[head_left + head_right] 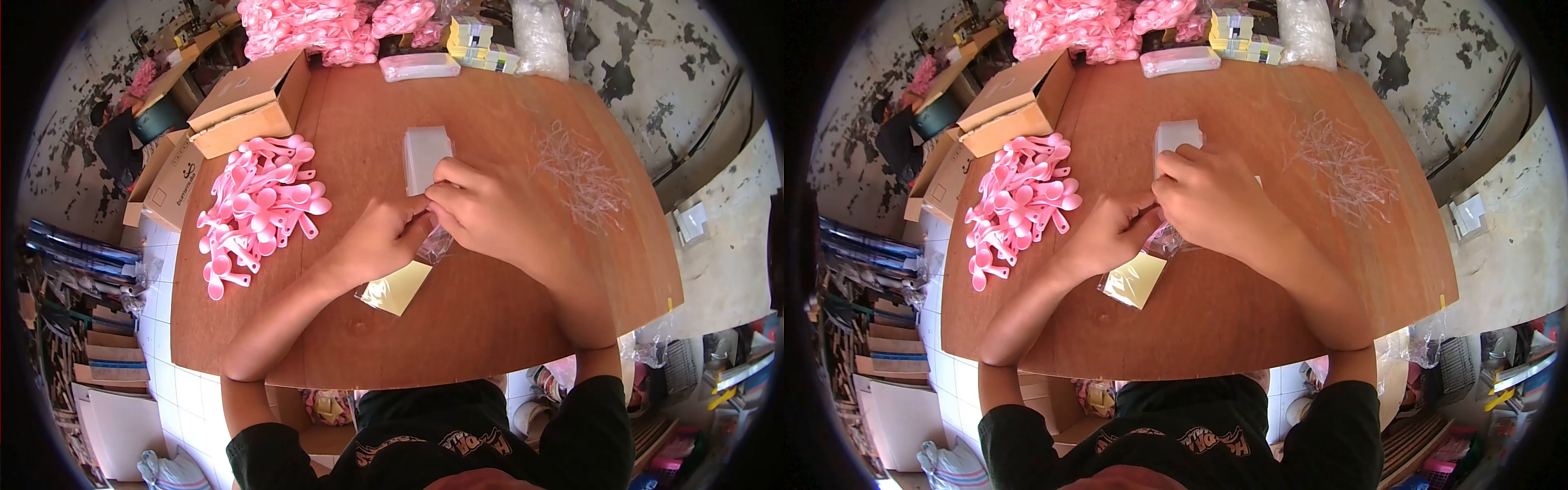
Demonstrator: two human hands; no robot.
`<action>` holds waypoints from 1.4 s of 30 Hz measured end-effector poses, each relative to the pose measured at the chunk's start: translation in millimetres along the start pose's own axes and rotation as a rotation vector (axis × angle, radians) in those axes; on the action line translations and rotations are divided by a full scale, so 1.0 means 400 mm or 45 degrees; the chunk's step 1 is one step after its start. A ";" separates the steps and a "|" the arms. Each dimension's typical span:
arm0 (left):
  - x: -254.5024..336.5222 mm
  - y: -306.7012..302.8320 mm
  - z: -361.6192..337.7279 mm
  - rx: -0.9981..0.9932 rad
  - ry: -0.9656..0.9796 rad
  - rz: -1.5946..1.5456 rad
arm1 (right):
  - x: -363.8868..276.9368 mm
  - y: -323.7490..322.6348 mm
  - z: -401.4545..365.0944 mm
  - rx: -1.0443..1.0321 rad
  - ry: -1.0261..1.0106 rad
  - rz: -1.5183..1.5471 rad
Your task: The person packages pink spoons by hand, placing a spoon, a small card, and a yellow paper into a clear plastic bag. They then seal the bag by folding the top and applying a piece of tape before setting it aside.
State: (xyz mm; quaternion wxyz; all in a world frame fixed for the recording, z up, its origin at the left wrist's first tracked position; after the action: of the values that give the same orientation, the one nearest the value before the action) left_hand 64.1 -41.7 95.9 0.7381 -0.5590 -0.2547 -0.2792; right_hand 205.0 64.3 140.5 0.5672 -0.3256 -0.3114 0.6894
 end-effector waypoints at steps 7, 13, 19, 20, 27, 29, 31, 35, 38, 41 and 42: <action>0.012 0.000 -0.004 0.098 0.206 0.045 | -0.005 0.008 -0.002 0.162 0.142 0.142; 0.014 -0.012 -0.011 0.102 0.188 -0.259 | 0.043 -0.029 -0.029 0.586 0.656 1.455; 0.003 -0.017 -0.003 0.324 0.061 -0.946 | 0.304 -0.241 -0.116 0.469 0.066 2.401; 0.005 -0.018 -0.001 0.354 0.047 -0.952 | 0.374 -0.239 -0.171 0.471 0.008 2.515; -0.018 -0.009 0.009 0.320 0.005 -0.746 | 0.547 -0.136 -0.453 0.723 1.380 -0.440; 0.003 -0.009 0.003 0.226 -0.034 -0.860 | 0.492 -0.138 -0.420 0.724 1.269 -0.217; 0.008 -0.009 0.004 0.211 -0.046 -0.859 | 0.396 -0.133 -0.337 0.642 1.094 0.299; 0.024 -0.002 -0.001 0.215 -0.056 -0.931 | 0.133 -0.096 -0.147 0.175 0.803 0.932; 0.017 0.004 -0.006 0.195 -0.070 -0.946 | 0.028 -0.022 -0.074 0.203 0.819 1.127; 0.012 0.005 -0.009 0.246 0.067 -0.844 | -0.032 -0.047 -0.003 0.161 0.881 0.966; 0.012 0.000 -0.009 0.329 0.228 -0.764 | -0.035 -0.049 0.008 0.384 0.609 0.844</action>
State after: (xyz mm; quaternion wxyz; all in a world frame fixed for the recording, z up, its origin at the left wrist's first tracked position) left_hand 67.9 -45.9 98.2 0.7072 -0.3341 -0.3755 -0.4973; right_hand 215.9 53.5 159.3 0.4126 -0.4722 0.0542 0.7771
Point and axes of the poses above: each hand's wrist, its own z-axis towards the middle knuckle, its own y-axis out of the palm, x = y × z, the point moved 1 cm from there along z, towards the middle knuckle, and after that the axes turned 10 degrees about z, right-handed, at the moved point
